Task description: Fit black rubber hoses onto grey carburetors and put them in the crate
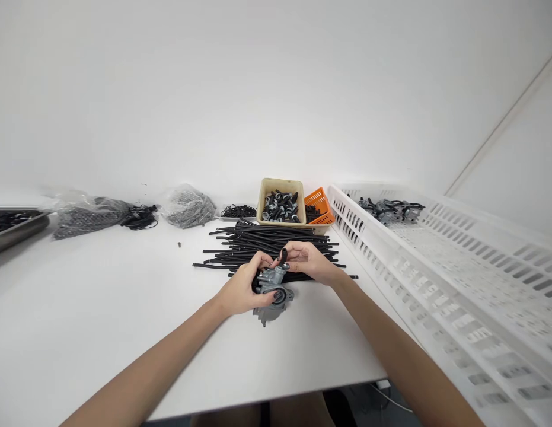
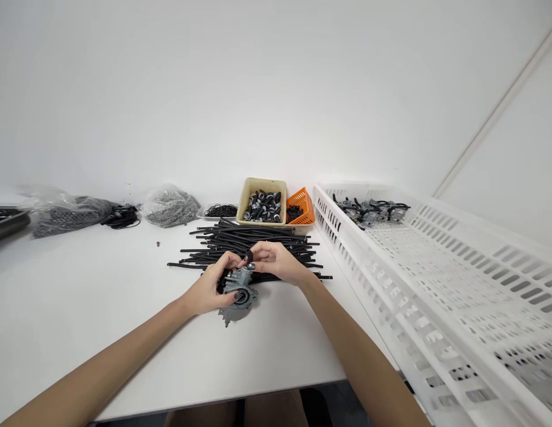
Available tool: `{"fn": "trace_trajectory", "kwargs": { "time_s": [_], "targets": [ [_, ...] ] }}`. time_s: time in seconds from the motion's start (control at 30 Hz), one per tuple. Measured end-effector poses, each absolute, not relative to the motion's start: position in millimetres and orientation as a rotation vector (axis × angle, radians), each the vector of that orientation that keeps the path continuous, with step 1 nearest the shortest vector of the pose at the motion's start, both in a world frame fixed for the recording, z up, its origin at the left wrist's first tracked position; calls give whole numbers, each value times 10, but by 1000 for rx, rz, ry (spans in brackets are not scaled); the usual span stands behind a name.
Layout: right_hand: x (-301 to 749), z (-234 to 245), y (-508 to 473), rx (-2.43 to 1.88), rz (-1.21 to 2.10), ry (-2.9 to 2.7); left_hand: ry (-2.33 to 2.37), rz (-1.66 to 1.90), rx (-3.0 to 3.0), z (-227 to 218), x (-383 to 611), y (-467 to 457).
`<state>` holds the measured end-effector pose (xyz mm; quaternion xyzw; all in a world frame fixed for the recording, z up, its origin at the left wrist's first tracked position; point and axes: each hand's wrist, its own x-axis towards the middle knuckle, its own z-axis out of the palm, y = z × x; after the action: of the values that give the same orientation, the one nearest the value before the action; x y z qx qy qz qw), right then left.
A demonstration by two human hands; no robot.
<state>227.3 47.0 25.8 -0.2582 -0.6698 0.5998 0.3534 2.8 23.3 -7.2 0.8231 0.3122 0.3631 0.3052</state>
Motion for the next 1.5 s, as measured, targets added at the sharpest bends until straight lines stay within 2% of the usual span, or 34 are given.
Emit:
{"fn": "trace_trajectory", "kwargs": {
  "time_s": [1.5],
  "targets": [
    [2224, 280, 460, -667, 1436, -1736, 832, 947, 2168, -41, 25, 217]
  ]
}}
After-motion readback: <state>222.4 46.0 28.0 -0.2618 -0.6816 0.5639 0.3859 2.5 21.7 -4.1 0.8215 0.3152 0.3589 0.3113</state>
